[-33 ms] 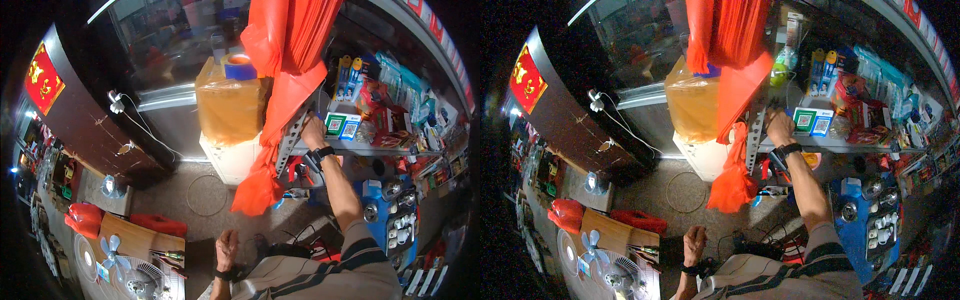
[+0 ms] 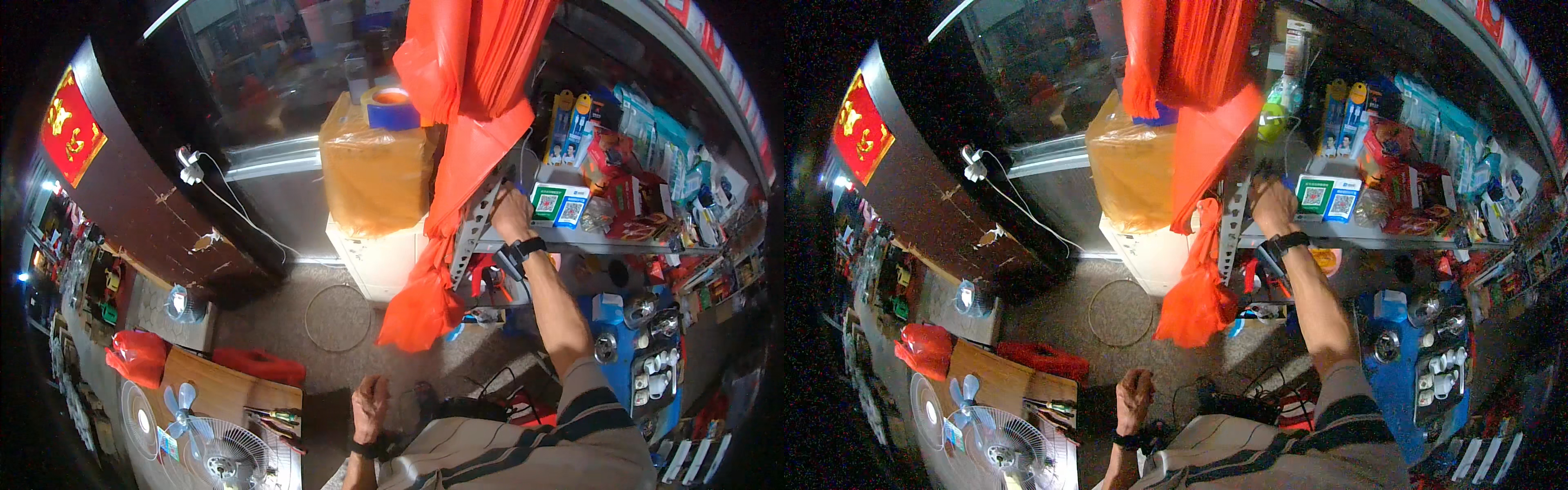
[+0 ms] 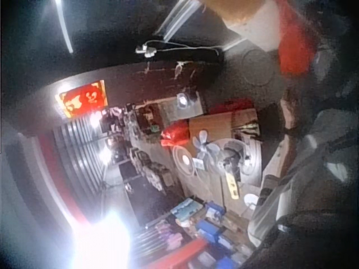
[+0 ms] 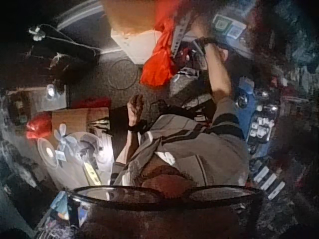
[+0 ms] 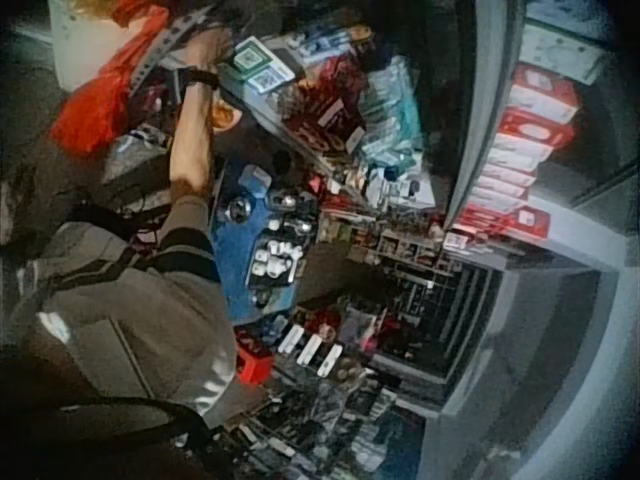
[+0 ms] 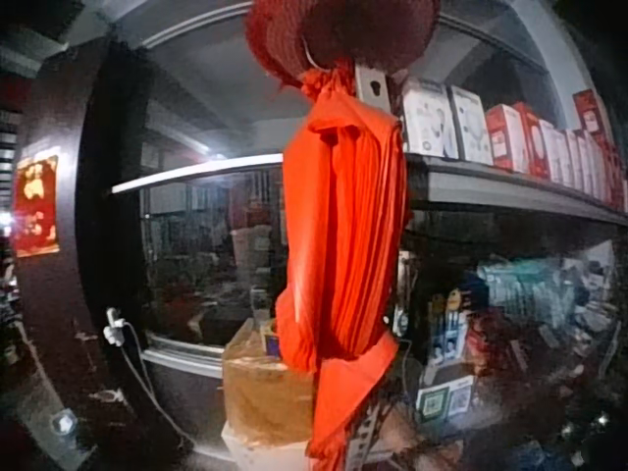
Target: The person disassembles the front cage and blades of an electric fan, then uses a screwdriver to loosen and adjust components on the central motor shaft.
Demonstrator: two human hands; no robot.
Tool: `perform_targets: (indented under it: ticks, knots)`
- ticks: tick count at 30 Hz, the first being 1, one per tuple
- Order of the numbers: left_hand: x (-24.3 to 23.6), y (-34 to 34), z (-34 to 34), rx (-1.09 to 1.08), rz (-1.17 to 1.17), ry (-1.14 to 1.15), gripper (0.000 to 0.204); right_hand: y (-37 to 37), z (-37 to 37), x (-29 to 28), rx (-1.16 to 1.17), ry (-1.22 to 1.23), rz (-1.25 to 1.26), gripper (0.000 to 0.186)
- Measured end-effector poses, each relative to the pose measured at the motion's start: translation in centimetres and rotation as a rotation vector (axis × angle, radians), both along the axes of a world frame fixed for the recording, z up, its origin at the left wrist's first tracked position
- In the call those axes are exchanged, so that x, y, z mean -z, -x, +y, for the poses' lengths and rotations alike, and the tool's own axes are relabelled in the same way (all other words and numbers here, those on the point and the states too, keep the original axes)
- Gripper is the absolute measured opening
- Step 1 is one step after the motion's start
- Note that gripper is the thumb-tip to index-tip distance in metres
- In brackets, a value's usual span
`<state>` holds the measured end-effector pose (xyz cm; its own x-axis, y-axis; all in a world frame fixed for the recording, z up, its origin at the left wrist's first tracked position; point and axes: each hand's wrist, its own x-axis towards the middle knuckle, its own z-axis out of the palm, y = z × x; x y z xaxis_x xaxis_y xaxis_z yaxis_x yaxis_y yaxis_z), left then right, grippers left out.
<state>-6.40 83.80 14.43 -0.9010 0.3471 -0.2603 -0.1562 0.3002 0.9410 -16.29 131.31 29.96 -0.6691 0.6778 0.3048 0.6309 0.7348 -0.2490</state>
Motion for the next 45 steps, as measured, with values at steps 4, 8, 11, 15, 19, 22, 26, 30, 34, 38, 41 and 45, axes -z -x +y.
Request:
perform_targets:
  ticks: [4,8,11,15,19,22,26,30,34,38,41,45]
  knots:
    - [0.1,-0.7,-1.8,-0.035,-0.017,0.027,0.028,2.4,1.9,2.6,-0.064,0.029,-0.133,0.022]
    - [-0.6,-1.6,0.8,0.002,-0.034,-0.035,0.028,2.8,14.0,8.0,-0.128,-0.138,-0.045,0.027]
    - [-0.4,-2.1,-1.0,-0.047,-0.010,0.005,0.027,3.7,9.1,7.4,-0.129,-0.105,0.073,0.027]
    - [1.3,-2.7,-3.0,-0.079,0.008,0.045,0.027,1.9,1.3,1.3,-0.003,0.060,0.144,0.019]
    - [0.0,-3.2,-2.3,-0.047,-0.065,0.030,0.029,-1.1,-1.5,-1.2,-0.059,0.049,0.318,0.017]
    - [0.5,-3.4,-2.1,-0.017,0.018,0.069,0.030,-3.4,-3.4,-0.2,-0.109,0.059,0.457,0.020]
    - [0.4,-3.1,-1.5,0.020,-0.004,0.058,0.029,-9.1,-7.7,1.7,-0.255,0.145,0.621,0.021]
    - [-1.8,-2.8,-0.9,0.084,-0.031,-0.147,0.036,-15.2,-14.5,3.4,-0.323,0.321,0.602,0.020]
    - [-7.1,-2.4,3.7,0.140,-0.113,-0.157,0.043,-20.0,-20.1,5.3,-0.584,0.445,0.469,0.022]
    - [-9.6,-2.2,6.8,0.213,-0.043,-0.410,0.052,-21.0,-23.3,5.9,-0.813,0.563,0.239,0.021]
    - [-9.1,-1.3,6.7,0.283,-0.188,-0.333,0.047,-20.0,-25.0,4.5,-0.926,0.604,0.123,0.020]
    - [-5.2,-1.0,5.1,0.045,-0.132,-0.494,0.036,-17.9,-26.2,5.7,-1.041,0.611,0.119,0.025]
